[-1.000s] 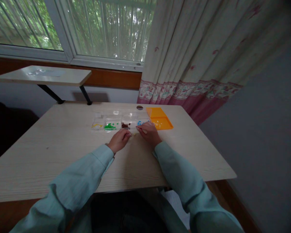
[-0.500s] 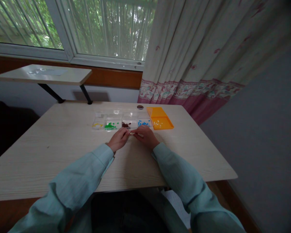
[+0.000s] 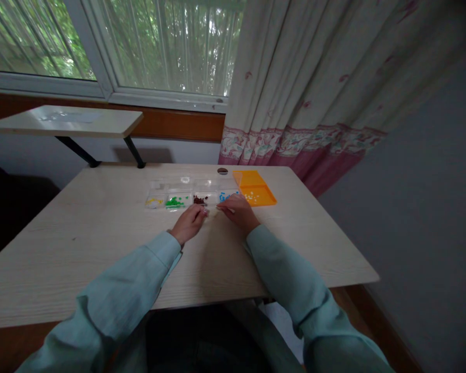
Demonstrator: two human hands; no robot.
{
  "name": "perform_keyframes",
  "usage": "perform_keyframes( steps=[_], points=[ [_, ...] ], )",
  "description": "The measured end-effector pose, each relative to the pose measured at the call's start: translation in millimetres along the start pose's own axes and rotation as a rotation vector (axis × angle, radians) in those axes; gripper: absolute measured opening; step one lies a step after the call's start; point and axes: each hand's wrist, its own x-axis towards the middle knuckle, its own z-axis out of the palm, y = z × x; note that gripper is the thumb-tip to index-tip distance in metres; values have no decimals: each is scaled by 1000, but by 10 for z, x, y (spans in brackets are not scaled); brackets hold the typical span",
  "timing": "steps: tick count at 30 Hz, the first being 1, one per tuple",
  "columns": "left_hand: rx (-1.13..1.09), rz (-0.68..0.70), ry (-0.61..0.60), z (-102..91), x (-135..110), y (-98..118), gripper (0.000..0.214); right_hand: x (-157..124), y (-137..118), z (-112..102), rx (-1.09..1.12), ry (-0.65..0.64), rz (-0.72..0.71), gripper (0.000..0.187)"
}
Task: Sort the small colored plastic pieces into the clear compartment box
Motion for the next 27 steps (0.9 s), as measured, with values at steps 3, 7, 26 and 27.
perform_keyframes(
  steps=[3, 7, 26, 27],
  points=[
    [11, -7, -15, -17, -4, 35, 30, -66, 318, -222, -153, -13, 192, 26],
    [24, -5, -29, -33, -8, 67, 29, -229, 717, -436, -297, 125, 490, 28],
    [13, 27, -33, -3, 3, 33, 28, -345, 816, -439, -439, -73, 644, 23],
    [14, 29, -36, -2, 5, 28, 28, -344, 816, -438, -436, -79, 648, 23]
  ],
)
